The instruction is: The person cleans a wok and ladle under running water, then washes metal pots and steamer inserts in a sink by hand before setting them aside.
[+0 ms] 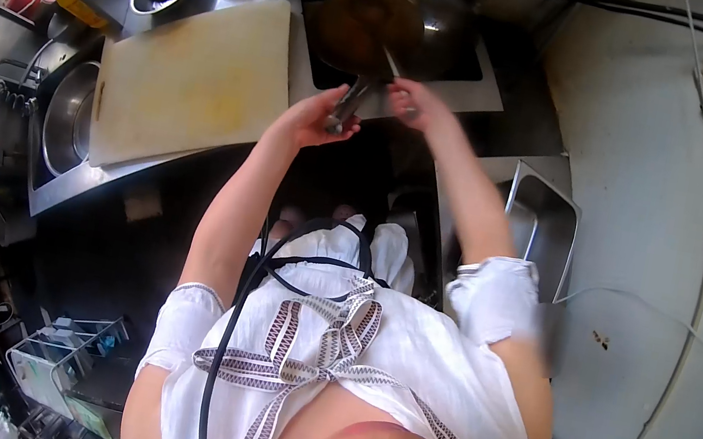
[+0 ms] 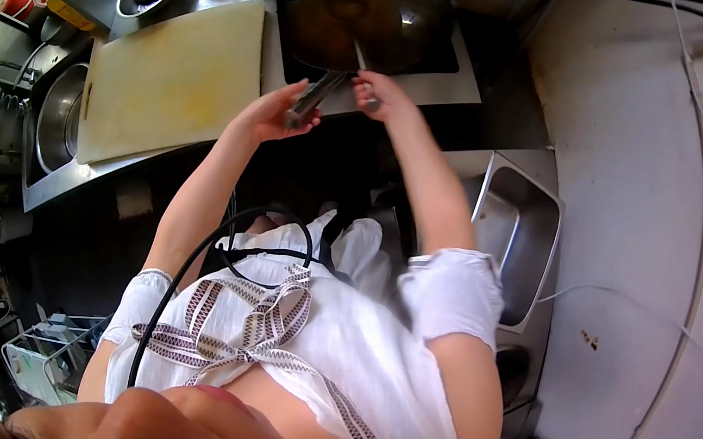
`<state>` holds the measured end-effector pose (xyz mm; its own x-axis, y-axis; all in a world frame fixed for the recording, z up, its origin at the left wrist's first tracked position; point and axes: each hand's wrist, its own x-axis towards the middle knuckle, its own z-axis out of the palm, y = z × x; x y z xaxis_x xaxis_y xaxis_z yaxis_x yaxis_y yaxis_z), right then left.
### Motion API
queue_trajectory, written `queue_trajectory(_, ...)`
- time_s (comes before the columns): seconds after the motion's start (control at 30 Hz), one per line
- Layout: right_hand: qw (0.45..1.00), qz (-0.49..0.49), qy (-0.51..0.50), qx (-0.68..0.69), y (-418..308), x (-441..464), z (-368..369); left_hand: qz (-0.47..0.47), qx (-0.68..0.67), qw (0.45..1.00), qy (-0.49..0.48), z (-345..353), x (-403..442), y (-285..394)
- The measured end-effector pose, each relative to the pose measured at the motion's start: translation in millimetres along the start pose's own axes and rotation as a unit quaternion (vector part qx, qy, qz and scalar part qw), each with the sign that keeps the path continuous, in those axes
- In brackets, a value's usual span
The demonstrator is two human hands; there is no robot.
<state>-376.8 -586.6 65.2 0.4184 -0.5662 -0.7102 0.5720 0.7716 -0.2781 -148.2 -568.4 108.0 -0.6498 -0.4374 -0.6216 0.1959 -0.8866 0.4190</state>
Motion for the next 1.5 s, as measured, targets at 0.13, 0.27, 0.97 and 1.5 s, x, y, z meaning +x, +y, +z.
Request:
queue_trajectory(0.13,0.731,-0.101,0.307,-0.601,-59.5,-71.1,-12.8,-0.090,-0.039,0.994,-0.037,-5.8,41.0,4.4)
queue_trajectory(0.27,0.407,-0.078,0.416,-0.810,-59.9,-118.1,7.3,-0.097,-0.034,0.995,-0.010,-4.2,44.4,3.4)
queue_trajectory(0.97,0.366,-0.060,0.466,-0.803,-27.9,-90.9,14.4,-0.081,0.004,0.997,0.015,-2.4,41.3,5.3)
queue_trajectory(1.5,0.543,-0.028,0.357,-0.759,5.6,-87.8,42.8,-0.118,-0.066,0.990,-0.025,-5.1,49.6,9.9)
